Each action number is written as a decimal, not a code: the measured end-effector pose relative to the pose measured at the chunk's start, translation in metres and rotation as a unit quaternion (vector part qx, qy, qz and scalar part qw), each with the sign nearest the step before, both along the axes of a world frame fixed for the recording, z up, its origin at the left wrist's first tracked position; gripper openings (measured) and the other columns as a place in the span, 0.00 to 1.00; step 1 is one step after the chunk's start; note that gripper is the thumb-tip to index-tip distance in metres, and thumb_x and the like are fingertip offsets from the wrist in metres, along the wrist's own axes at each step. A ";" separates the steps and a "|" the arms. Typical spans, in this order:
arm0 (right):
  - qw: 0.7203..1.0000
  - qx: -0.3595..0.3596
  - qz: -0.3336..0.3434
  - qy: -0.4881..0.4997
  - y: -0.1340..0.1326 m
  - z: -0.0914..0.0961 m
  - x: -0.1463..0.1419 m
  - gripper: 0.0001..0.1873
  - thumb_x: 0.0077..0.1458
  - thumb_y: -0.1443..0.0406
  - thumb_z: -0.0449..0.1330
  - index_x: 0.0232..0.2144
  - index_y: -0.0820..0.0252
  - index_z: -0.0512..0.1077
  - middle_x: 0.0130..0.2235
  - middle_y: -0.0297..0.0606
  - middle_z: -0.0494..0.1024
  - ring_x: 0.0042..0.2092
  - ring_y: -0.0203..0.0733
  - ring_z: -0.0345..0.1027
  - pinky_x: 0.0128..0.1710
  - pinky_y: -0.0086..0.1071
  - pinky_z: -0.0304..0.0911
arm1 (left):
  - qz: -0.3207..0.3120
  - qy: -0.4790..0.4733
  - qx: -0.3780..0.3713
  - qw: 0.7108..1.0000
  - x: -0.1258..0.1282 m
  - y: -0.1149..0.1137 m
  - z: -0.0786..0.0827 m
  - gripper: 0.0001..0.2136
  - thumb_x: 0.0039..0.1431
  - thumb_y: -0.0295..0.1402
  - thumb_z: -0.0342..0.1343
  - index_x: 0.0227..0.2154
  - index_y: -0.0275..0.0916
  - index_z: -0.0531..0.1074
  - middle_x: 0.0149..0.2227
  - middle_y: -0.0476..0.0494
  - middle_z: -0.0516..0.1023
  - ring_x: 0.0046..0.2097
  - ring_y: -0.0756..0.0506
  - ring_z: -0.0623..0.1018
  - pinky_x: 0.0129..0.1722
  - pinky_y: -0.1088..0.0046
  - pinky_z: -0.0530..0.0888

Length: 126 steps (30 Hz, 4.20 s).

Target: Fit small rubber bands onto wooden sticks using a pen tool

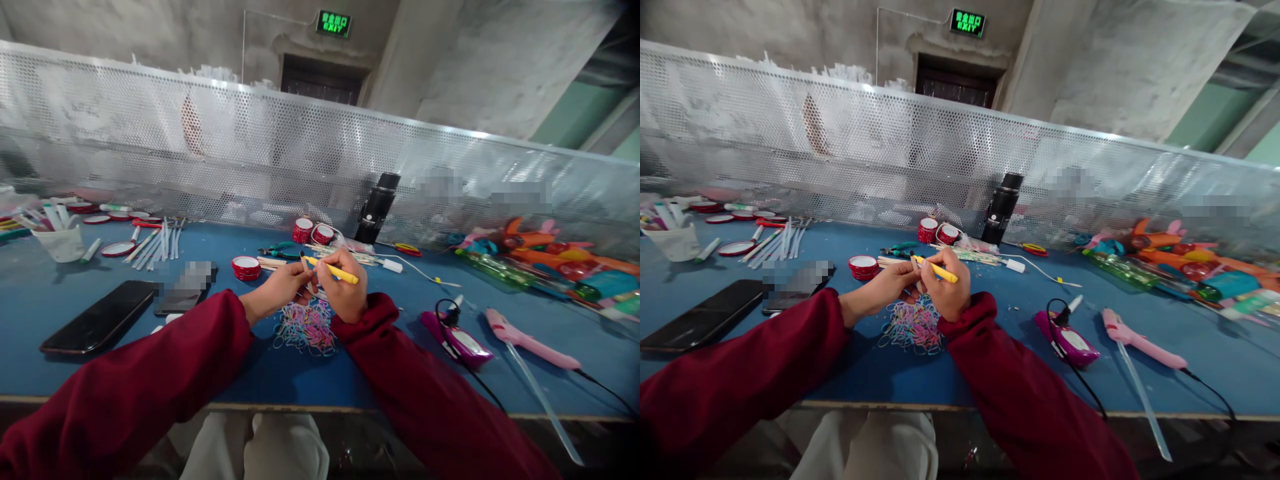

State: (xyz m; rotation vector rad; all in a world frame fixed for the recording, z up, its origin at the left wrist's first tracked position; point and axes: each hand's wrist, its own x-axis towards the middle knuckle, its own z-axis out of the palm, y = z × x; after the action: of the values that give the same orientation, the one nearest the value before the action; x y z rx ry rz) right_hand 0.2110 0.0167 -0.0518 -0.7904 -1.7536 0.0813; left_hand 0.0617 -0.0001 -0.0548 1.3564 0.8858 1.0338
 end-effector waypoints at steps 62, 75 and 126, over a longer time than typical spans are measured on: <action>1.000 -0.017 -0.008 0.020 0.002 -0.001 0.002 0.05 0.55 0.61 0.58 0.29 0.55 0.68 0.27 0.33 0.76 0.29 0.38 0.70 0.30 0.32 0.65 | 0.006 -0.006 0.009 1.000 -0.001 0.002 -0.001 0.12 0.63 0.38 0.50 0.29 0.35 0.68 0.29 0.47 0.73 0.24 0.55 0.71 0.28 0.76 0.71; 1.000 -0.007 -0.015 0.018 0.005 -0.002 0.003 0.06 0.55 0.61 0.59 0.28 0.55 0.67 0.27 0.32 0.75 0.29 0.38 0.70 0.30 0.32 0.65 | 0.019 -0.003 0.017 1.000 -0.001 0.002 0.001 0.10 0.63 0.36 0.51 0.30 0.35 0.68 0.29 0.47 0.72 0.23 0.55 0.70 0.26 0.78 0.70; 1.000 0.010 -0.009 0.015 0.005 -0.001 0.001 0.08 0.58 0.60 0.59 0.28 0.55 0.69 0.26 0.31 0.76 0.27 0.35 0.69 0.28 0.29 0.62 | 0.010 -0.002 -0.004 1.000 0.001 -0.004 0.004 0.10 0.65 0.34 0.48 0.30 0.34 0.67 0.27 0.48 0.71 0.22 0.55 0.69 0.24 0.79 0.69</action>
State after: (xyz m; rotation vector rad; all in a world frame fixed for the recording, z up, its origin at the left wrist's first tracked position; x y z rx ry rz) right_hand 0.2120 0.0213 -0.0524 -0.7875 -1.7167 0.0629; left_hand 0.0629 -0.0038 -0.0505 1.3413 0.9006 1.0463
